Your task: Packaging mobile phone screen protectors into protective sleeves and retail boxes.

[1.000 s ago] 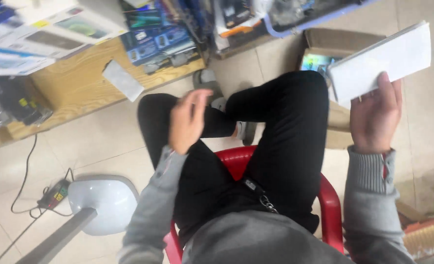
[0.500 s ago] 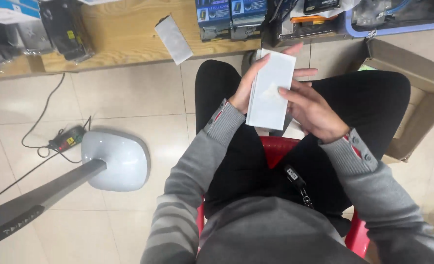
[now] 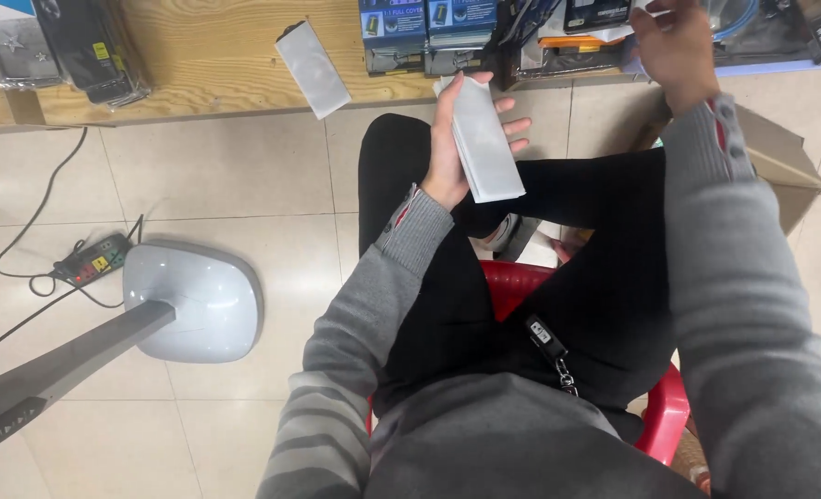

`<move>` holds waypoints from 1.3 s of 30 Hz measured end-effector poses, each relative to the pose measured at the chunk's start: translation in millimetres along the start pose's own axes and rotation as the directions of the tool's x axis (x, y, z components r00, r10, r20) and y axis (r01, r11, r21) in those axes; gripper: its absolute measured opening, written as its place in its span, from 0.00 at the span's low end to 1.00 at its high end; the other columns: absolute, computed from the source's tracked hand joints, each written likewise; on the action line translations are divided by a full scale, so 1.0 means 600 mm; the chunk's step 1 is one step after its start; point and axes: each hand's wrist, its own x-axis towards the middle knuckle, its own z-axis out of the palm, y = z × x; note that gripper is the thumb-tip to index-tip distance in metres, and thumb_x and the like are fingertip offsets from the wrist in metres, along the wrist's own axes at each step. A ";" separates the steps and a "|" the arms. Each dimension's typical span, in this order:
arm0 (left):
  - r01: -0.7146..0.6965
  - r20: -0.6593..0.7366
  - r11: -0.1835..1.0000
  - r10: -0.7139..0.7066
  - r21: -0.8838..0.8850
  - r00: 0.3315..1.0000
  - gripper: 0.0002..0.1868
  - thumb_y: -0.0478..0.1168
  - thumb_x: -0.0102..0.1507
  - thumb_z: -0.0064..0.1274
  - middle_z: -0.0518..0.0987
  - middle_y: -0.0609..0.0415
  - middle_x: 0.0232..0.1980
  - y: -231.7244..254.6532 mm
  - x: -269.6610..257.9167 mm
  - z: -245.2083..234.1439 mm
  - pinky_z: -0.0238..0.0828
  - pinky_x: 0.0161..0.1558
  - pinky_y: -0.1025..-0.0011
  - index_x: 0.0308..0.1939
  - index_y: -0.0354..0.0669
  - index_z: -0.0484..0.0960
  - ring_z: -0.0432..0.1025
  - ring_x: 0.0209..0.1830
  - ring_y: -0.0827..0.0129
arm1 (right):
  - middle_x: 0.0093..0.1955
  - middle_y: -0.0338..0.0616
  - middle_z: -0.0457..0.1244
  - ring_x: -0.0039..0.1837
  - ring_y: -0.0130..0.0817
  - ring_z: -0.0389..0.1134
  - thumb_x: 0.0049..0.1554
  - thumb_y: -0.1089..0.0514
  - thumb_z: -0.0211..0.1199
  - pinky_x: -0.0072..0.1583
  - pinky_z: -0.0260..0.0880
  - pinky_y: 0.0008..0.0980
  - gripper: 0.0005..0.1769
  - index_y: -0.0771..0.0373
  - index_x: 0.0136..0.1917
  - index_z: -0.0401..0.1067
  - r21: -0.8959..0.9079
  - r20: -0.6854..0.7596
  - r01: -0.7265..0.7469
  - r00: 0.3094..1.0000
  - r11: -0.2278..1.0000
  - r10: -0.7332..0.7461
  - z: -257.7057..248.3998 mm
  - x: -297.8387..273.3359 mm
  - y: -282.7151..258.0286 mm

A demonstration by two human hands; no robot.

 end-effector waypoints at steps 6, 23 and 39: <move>0.082 0.007 0.994 -0.083 0.078 0.997 0.30 0.66 0.58 0.52 0.79 0.42 0.48 -0.002 0.006 -0.008 0.79 0.46 0.48 0.56 0.55 0.77 0.79 0.46 0.38 | 0.41 0.36 0.71 0.48 0.31 0.74 0.66 0.41 0.65 0.54 0.71 0.35 0.31 0.63 0.69 0.61 -0.116 0.003 -0.194 0.981 0.974 0.196 0.051 0.087 0.075; 0.018 0.019 0.998 -0.019 0.060 1.000 0.32 0.63 0.59 0.52 0.80 0.41 0.46 -0.009 0.014 -0.010 0.80 0.45 0.48 0.62 0.52 0.73 0.80 0.42 0.39 | 0.58 0.50 0.64 0.57 0.37 0.70 0.71 0.58 0.56 0.49 0.71 0.32 0.10 0.59 0.64 0.62 0.168 -0.280 0.215 0.946 0.962 -0.162 -0.029 -0.135 -0.069; -0.450 0.151 0.878 0.473 -0.166 0.868 0.24 0.59 0.70 0.46 0.79 0.40 0.50 0.006 0.009 -0.028 0.75 0.55 0.43 0.63 0.51 0.72 0.78 0.47 0.44 | 0.48 0.28 0.62 0.55 0.22 0.61 0.60 0.49 0.46 0.60 0.57 0.22 0.13 0.50 0.47 0.72 0.430 -0.124 -0.165 0.963 0.887 0.240 0.007 -0.373 -0.162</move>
